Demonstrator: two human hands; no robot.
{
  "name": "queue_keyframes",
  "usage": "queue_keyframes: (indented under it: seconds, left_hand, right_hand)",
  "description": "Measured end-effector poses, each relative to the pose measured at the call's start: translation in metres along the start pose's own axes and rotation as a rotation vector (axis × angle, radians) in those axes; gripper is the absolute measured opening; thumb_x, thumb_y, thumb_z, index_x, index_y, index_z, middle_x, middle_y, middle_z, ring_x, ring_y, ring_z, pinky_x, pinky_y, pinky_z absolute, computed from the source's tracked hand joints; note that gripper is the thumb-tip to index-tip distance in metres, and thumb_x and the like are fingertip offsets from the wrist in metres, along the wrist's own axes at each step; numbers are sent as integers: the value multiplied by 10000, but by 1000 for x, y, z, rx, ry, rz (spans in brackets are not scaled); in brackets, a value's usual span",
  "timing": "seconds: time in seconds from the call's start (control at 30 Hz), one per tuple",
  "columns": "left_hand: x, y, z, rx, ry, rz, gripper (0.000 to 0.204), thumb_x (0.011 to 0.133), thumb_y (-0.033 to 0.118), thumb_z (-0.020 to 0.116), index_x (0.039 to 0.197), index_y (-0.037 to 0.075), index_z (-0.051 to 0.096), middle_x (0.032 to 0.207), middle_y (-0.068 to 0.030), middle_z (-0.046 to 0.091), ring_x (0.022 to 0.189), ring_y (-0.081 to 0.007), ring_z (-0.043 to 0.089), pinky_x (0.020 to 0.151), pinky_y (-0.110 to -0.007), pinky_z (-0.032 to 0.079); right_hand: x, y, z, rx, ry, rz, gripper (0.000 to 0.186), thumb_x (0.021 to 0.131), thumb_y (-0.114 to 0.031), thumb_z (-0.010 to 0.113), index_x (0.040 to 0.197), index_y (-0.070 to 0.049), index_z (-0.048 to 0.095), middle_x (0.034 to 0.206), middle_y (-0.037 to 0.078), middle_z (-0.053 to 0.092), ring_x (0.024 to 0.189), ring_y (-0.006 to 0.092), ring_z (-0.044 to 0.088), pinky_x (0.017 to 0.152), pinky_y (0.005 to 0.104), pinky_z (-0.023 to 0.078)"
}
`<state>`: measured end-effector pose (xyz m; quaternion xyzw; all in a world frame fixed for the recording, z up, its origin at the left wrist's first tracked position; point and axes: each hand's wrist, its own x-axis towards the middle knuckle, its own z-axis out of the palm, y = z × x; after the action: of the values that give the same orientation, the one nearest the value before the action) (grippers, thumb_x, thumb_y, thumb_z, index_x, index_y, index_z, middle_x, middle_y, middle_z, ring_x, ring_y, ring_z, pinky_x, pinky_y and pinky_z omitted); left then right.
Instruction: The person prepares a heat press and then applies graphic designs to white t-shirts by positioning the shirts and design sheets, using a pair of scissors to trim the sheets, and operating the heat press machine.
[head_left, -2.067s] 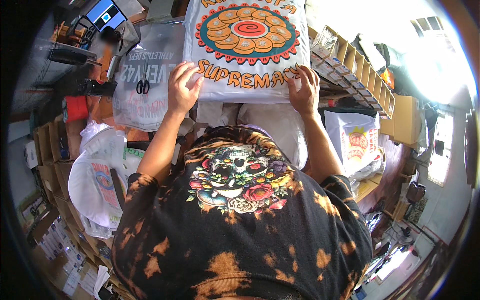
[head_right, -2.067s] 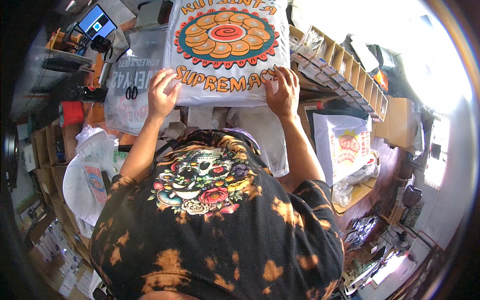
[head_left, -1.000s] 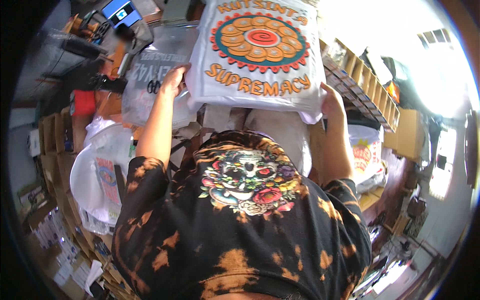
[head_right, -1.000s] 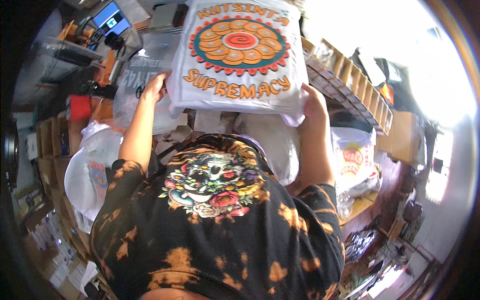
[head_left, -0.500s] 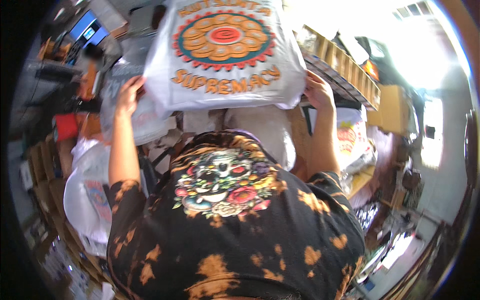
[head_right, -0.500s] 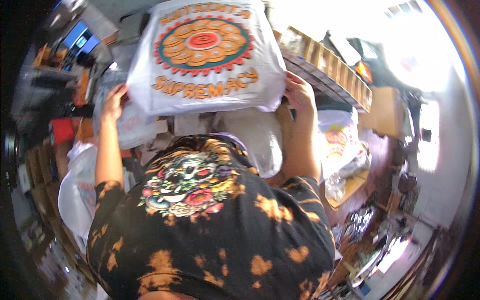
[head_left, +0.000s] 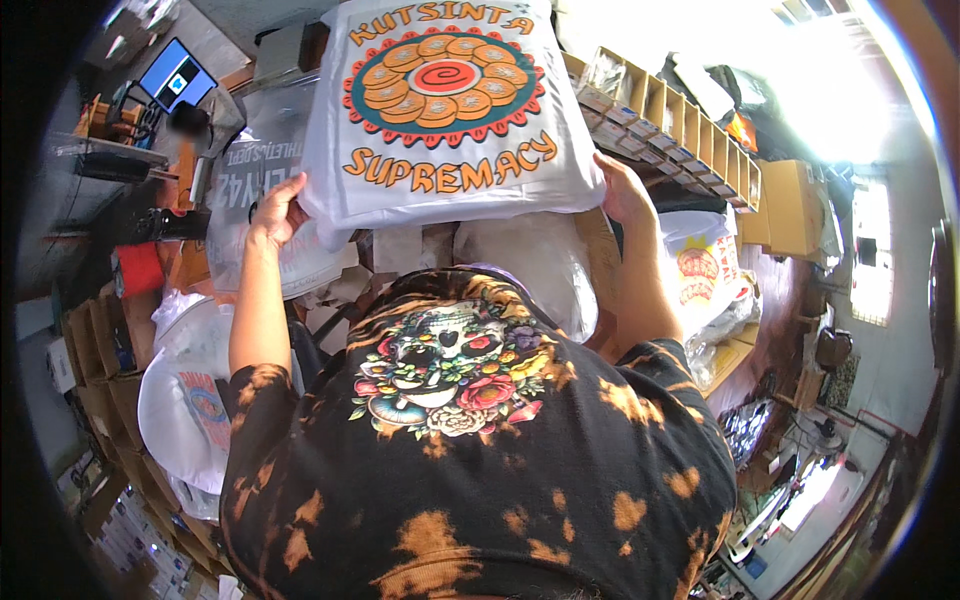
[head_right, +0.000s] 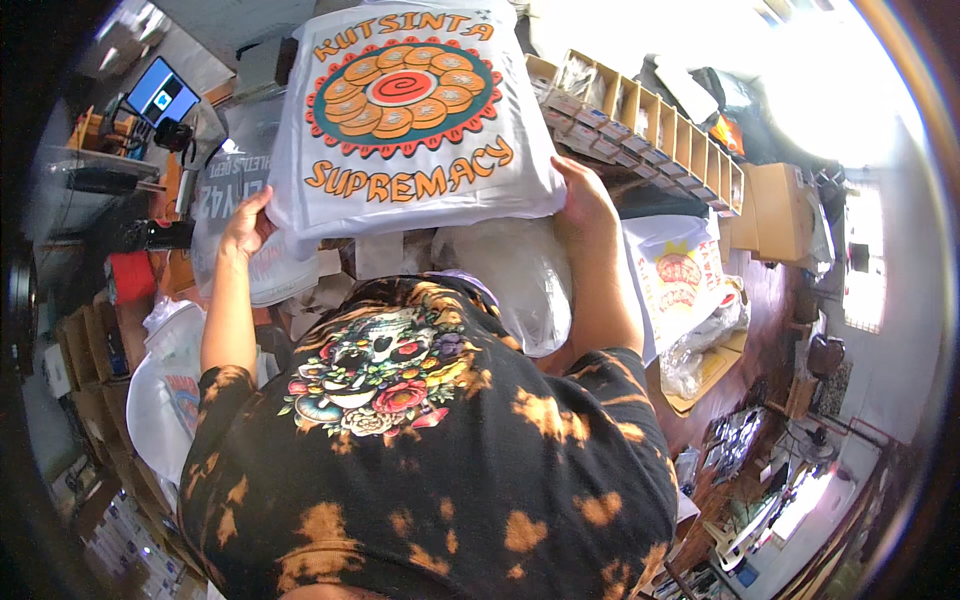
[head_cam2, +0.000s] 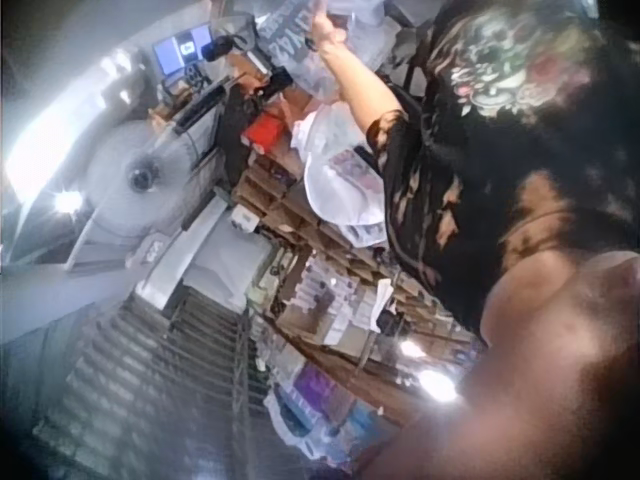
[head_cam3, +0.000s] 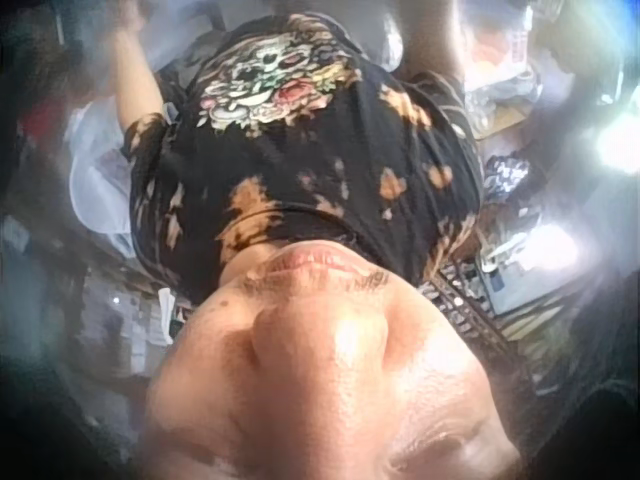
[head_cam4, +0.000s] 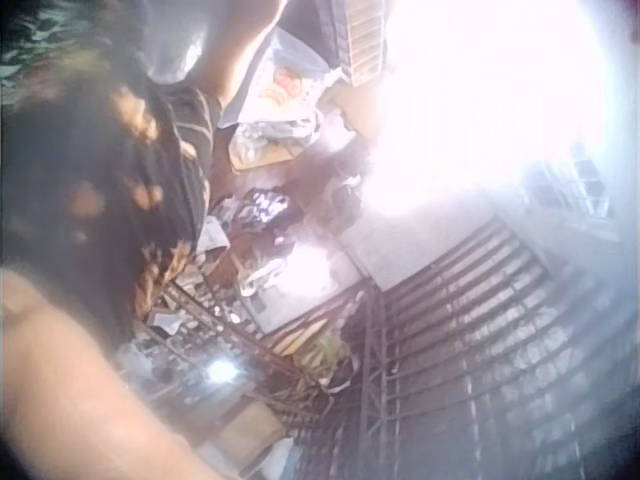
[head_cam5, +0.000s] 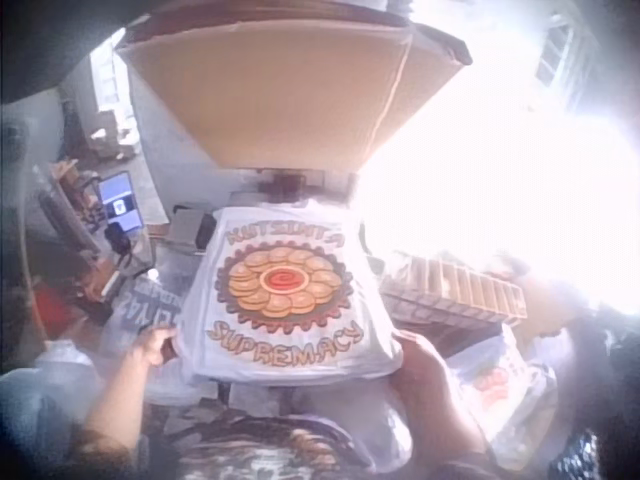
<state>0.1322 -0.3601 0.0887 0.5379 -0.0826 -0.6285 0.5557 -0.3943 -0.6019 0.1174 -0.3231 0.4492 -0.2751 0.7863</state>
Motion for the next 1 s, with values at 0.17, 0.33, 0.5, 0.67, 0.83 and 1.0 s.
queue_keyframes:
  seconds: [0.17, 0.33, 0.5, 0.67, 0.83, 1.0]
  left_hand:
    - [-12, -17, -16, 99, -5, -29, 255, 889, 230, 709, 1070, 76, 615, 889, 17, 650, 765, -105, 627, 663, -267, 520]
    - [-17, -26, -30, 114, 31, -34, 169, 880, 152, 706, 986, 133, 574, 706, 72, 524, 525, -36, 466, 443, -196, 382]
    - [-11, -51, -71, 64, -80, -36, 155, 889, 77, 652, 1036, 84, 602, 726, 57, 530, 528, -57, 463, 446, -203, 370]
    - [-25, -32, -24, 3, -74, -18, 247, 881, 67, 666, 1108, -8, 602, 837, 10, 630, 675, -67, 602, 581, -214, 516]
    - [-23, -43, -51, -61, -185, -8, 318, 878, 20, 656, 1191, -17, 611, 960, -60, 702, 796, -103, 689, 720, -243, 591]
    - [-21, -45, -45, -57, -162, -11, 317, 874, 20, 658, 1188, -3, 615, 956, -39, 700, 750, -81, 673, 670, -221, 573]
  right_hand:
    - [-17, 9, -7, -94, 70, -18, 205, 954, -174, 615, 1066, -3, 633, 961, 66, 687, 832, 163, 672, 759, 335, 559]
    - [-16, 15, -19, -212, 127, -45, 172, 934, -198, 656, 1010, -43, 656, 867, 15, 661, 707, 99, 603, 619, 263, 488]
    - [-4, 35, -2, -521, 285, -181, 241, 965, -246, 581, 1043, -32, 656, 794, -37, 602, 686, 65, 510, 582, 248, 412]
    - [3, 65, -34, -498, 502, -339, 203, 979, -234, 575, 951, -46, 649, 777, -30, 581, 690, 70, 497, 619, 243, 413]
    - [9, 57, -31, -338, 443, -323, 224, 997, -256, 559, 989, -42, 624, 843, 31, 641, 732, 115, 579, 674, 284, 496]
    - [9, 53, -35, -294, 442, -321, 231, 996, -266, 563, 993, -42, 619, 851, 32, 644, 741, 121, 584, 685, 292, 500]
